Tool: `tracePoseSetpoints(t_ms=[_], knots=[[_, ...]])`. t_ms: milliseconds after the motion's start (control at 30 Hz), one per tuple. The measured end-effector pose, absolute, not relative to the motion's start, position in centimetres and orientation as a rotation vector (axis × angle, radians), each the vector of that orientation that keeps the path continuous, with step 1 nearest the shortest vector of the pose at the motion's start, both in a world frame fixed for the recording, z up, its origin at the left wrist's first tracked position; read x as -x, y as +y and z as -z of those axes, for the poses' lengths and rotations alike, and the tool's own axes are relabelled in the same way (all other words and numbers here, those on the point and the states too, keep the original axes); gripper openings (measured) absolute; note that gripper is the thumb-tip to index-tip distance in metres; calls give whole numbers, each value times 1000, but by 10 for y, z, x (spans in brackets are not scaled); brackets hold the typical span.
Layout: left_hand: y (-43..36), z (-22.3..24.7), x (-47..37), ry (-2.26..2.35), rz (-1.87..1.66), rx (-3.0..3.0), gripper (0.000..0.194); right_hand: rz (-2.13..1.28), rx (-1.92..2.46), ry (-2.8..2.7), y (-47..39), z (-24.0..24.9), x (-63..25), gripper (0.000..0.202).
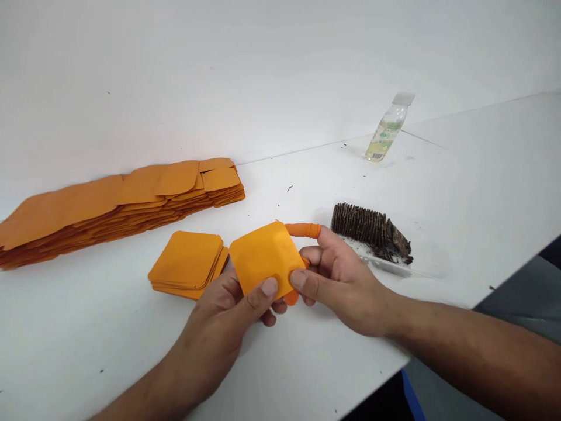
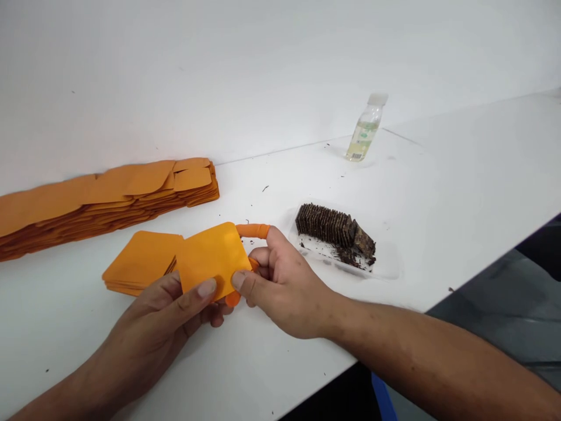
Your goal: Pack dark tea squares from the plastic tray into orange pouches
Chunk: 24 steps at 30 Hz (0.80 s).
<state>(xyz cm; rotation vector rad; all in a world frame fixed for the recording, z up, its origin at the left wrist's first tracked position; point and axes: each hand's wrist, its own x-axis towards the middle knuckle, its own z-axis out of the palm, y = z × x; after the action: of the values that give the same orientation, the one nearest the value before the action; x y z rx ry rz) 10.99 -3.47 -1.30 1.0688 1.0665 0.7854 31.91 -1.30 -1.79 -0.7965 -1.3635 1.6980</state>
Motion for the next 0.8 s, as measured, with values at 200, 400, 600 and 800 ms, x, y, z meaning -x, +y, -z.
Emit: tracePoseSetpoints(t_ms=[200,400,600,800], knots=[[-37,15,-108,981,-753,-1243,44,-1764,840,-1411,-12,14,-320,53],[-36,18,-106,1082,-788,-1178,48,-1850,769,-1326,-15,12,-320,76],[-35,14,-113,1087,-825,-1086,53,-1750,811,-1415,-18,17,-316,79],[-39,17,-115,1045,-816,-1037,47,-1832,563,-1329,-20,19,-311,62]])
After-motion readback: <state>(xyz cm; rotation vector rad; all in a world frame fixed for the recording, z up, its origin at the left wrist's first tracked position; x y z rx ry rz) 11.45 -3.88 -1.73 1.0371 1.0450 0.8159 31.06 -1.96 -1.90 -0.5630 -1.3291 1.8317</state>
